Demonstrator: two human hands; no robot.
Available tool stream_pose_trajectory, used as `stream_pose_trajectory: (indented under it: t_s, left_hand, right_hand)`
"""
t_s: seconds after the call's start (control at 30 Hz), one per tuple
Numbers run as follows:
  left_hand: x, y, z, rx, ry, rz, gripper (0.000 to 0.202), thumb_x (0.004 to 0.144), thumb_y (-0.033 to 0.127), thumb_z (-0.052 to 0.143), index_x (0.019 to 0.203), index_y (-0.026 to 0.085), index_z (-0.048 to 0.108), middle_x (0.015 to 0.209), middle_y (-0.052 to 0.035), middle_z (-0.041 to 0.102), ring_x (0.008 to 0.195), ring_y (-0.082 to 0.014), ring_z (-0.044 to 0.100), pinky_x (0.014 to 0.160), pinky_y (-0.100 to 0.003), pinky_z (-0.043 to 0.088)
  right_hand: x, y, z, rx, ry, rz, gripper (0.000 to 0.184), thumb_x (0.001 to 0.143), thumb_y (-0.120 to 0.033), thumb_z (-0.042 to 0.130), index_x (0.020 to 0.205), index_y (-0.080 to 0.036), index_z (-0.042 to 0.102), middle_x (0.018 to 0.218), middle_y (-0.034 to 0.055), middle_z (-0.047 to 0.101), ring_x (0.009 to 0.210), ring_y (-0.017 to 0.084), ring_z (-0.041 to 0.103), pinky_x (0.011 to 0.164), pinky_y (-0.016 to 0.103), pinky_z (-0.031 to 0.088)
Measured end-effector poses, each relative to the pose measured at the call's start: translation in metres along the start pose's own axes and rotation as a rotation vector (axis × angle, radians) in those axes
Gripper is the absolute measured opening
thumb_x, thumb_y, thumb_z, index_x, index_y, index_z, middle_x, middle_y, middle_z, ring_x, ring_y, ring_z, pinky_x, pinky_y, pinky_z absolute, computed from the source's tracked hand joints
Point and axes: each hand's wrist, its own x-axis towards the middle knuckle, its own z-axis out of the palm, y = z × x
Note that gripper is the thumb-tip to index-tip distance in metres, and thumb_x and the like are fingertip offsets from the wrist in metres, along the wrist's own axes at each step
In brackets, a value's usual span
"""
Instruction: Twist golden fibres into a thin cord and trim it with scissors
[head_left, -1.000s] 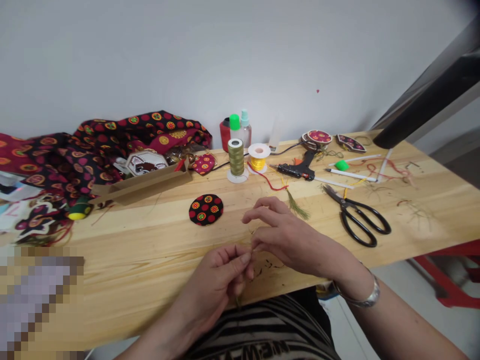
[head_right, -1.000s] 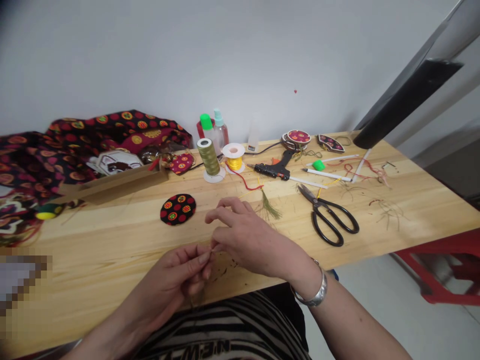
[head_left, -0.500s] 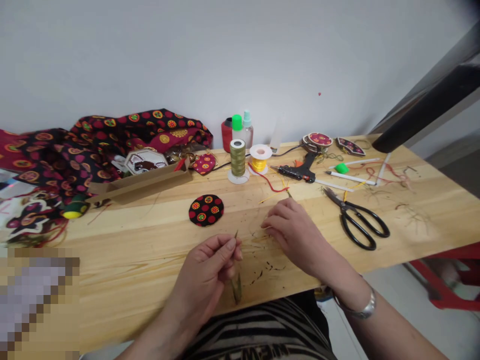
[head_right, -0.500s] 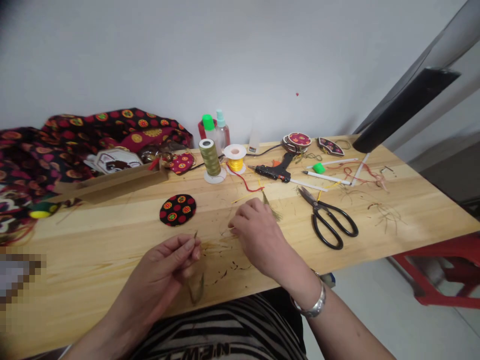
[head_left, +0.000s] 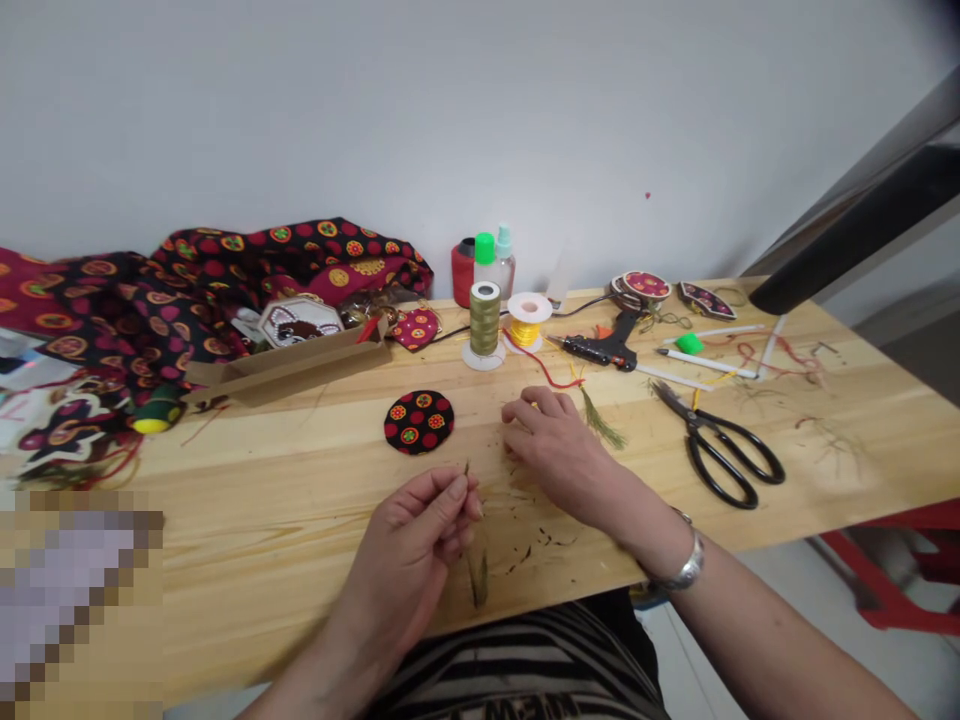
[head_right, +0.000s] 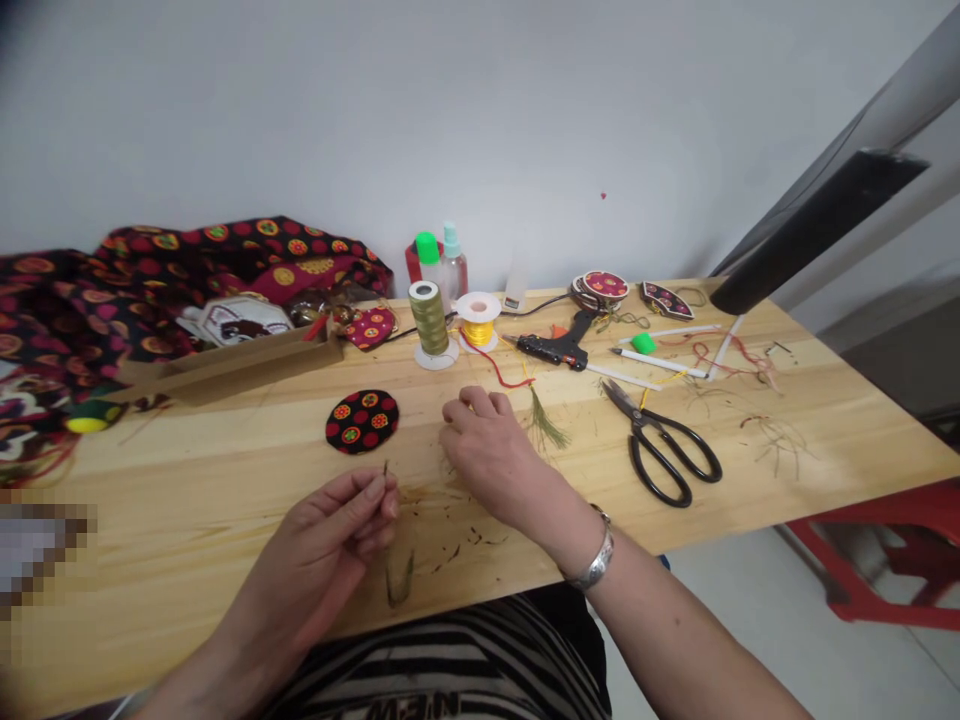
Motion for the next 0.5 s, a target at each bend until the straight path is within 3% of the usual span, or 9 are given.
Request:
stream_pose_trajectory:
  t_s: [0.1, 0.27, 0.4, 0.5]
  left_hand:
    - [0.001, -0.001, -0.001, -0.026, -0.014, 0.001, 0.009, 0.069, 0.02, 0.073, 0.07, 0.012, 0.069, 0.06, -0.0013, 0.06, 0.051, -0.0056, 0.042, 0.046, -0.016, 0.034]
    - [0.004, -0.001, -0.003, -0.042, 0.007, -0.005, 0.011, 0.069, 0.022, 0.074, 0.073, 0.012, 0.071, 0.062, -0.0024, 0.063, 0.053, -0.0073, 0.047, 0.049, -0.018, 0.037]
    - [0.004, -0.002, -0.002, -0.054, 0.019, -0.022, 0.012, 0.068, 0.022, 0.075, 0.073, 0.012, 0.071, 0.062, -0.0017, 0.062, 0.053, -0.0066, 0.046, 0.049, -0.018, 0.037]
    - [0.005, -0.004, -0.002, -0.072, 0.015, -0.035, 0.015, 0.066, 0.024, 0.076, 0.072, 0.012, 0.07, 0.061, -0.0013, 0.061, 0.051, -0.0063, 0.045, 0.047, -0.018, 0.036]
  right_hand:
    - [-0.002, 0.001, -0.004, 0.287, 0.083, 0.047, 0.013, 0.082, -0.006, 0.053, 0.078, -0.016, 0.059, 0.096, 0.0085, 0.059, 0.102, 0.022, 0.045, 0.084, 0.038, 0.041]
    - [-0.006, -0.005, -0.017, 0.794, 0.196, 0.27, 0.012, 0.084, -0.009, 0.05, 0.077, -0.017, 0.055, 0.088, 0.0033, 0.06, 0.082, 0.013, 0.056, 0.077, 0.029, 0.044]
    - [-0.004, -0.012, -0.024, 1.059, 0.179, 0.469, 0.01, 0.084, -0.017, 0.051, 0.076, -0.017, 0.055, 0.069, -0.0006, 0.061, 0.065, 0.012, 0.055, 0.065, 0.026, 0.043]
    - [0.004, -0.01, -0.035, 1.181, 0.192, 0.531, 0.012, 0.083, -0.02, 0.051, 0.072, -0.017, 0.054, 0.062, -0.0028, 0.057, 0.056, 0.009, 0.048, 0.056, 0.024, 0.04]
